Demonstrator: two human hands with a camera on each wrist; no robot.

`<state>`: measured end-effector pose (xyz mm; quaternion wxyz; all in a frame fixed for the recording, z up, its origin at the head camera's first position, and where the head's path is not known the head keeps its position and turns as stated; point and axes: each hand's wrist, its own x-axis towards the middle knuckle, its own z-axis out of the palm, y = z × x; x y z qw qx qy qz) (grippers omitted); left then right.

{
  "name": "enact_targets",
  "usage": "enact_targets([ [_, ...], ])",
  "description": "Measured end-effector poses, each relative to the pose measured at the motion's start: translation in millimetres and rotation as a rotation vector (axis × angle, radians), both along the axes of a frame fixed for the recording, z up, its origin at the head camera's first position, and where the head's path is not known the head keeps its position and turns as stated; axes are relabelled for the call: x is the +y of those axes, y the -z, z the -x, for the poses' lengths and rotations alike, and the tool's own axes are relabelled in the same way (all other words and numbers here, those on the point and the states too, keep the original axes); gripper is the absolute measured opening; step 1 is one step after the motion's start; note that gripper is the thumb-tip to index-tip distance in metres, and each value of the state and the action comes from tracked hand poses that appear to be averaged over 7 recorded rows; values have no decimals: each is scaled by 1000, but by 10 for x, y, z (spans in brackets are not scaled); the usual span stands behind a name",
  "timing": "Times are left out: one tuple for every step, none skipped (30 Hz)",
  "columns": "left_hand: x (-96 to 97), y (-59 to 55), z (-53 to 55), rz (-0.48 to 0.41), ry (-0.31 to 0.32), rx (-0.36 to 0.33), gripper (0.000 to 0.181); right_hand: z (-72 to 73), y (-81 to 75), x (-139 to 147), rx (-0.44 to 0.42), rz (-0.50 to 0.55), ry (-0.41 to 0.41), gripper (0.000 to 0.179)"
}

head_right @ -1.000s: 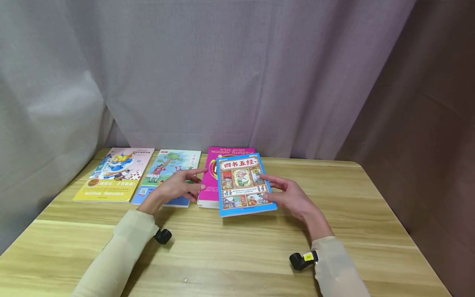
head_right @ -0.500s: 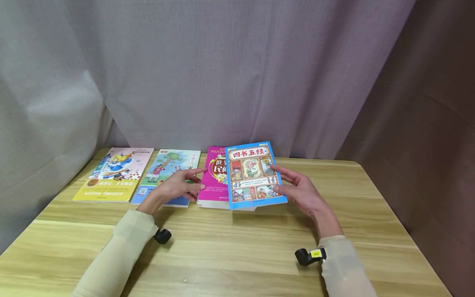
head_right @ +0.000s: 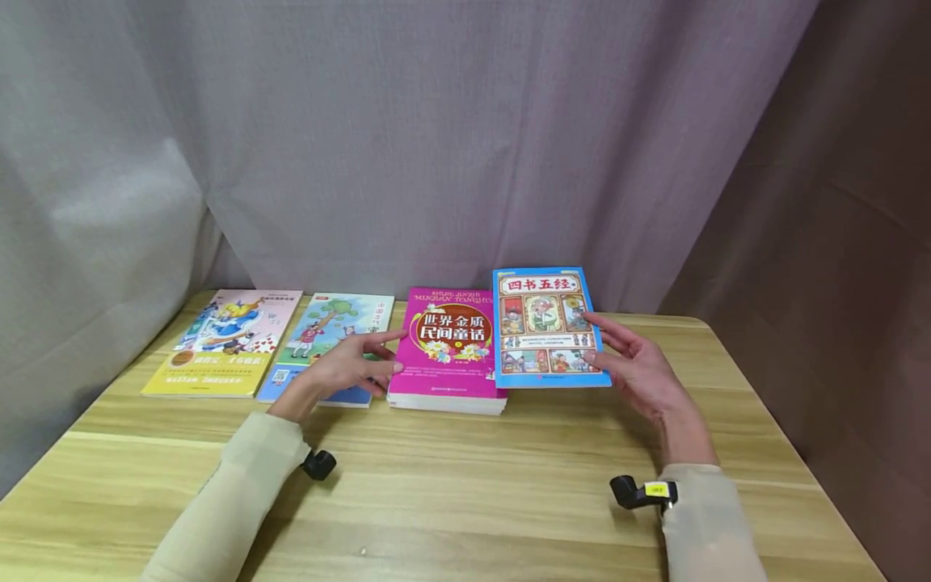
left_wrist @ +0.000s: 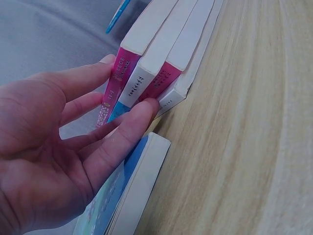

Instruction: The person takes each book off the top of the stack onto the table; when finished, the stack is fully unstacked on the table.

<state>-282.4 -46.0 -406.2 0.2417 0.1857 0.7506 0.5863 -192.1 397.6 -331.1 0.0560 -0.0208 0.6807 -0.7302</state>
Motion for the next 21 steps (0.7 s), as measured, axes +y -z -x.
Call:
enact_targets([
  [1, -1, -1, 0, 2, -1, 69, -3, -4, 36, -4, 7, 9, 58],
  [0, 0, -1, 1, 3, -1, 69, -6, -7, 68, -10, 16, 18, 59],
  [2, 2, -1, 1, 5, -1, 69, -9, -8, 99, -16, 16, 29, 60],
  [5, 3, -1, 3, 6, -2, 69, -11, -7, 128, -25, 5, 42, 62],
  [7, 3, -3, 6, 5, -3, 69, -12, -1, 155, -27, 6, 48, 62],
  [9, 5, -3, 9, 5, -4, 69, -13, 7, 178, -29, 6, 54, 61],
  [12, 7, -6, 11, 5, -4, 69, -13, 19, 200, -32, 3, 58, 61],
  [15, 10, -5, 11, 3, -5, 69, -13, 33, 221, -33, 2, 60, 61],
  [18, 11, -6, 13, 2, -4, 69, -12, 50, 242, -34, -5, 60, 60],
  [18, 10, -9, 16, 0, -4, 69, -7, 70, 261, -31, -6, 56, 60],
  [17, 10, -11, 17, -1, -3, 69, -1, 92, 277, -28, -7, 54, 59],
  [17, 11, -12, 16, 0, -1, 69, 8, 114, 291, -29, -21, 54, 60],
  [16, 10, -14, 14, 0, -1, 69, 21, 137, 301, -33, -41, 57, 61],
  [15, 12, -11, 9, 0, 1, 69, 35, 160, 305, -41, -64, 60, 62],
  [12, 10, -11, 7, -1, 2, 69, 53, 185, 305, -53, -83, 61, 63],
  [10, 8, -12, 5, -1, 1, 69, 73, 209, 300, -68, -104, 62, 65],
  [8, 6, -12, 3, -1, 0, 69, 95, 234, 291, -86, -127, 66, 67],
  [6, 4, -12, 1, -2, -2, 69, 118, 258, 281, -106, -148, 66, 69],
  [5, 1, -12, 0, -3, -5, 69, 138, 278, 266, -131, -173, 72, 72],
  [5, -2, -12, 1, -3, -6, 69, 156, 295, 249, -153, -202, 75, 74],
  [5, -5, -11, 3, -3, -7, 69, 174, 311, 231, -169, -233, 77, 77],
])
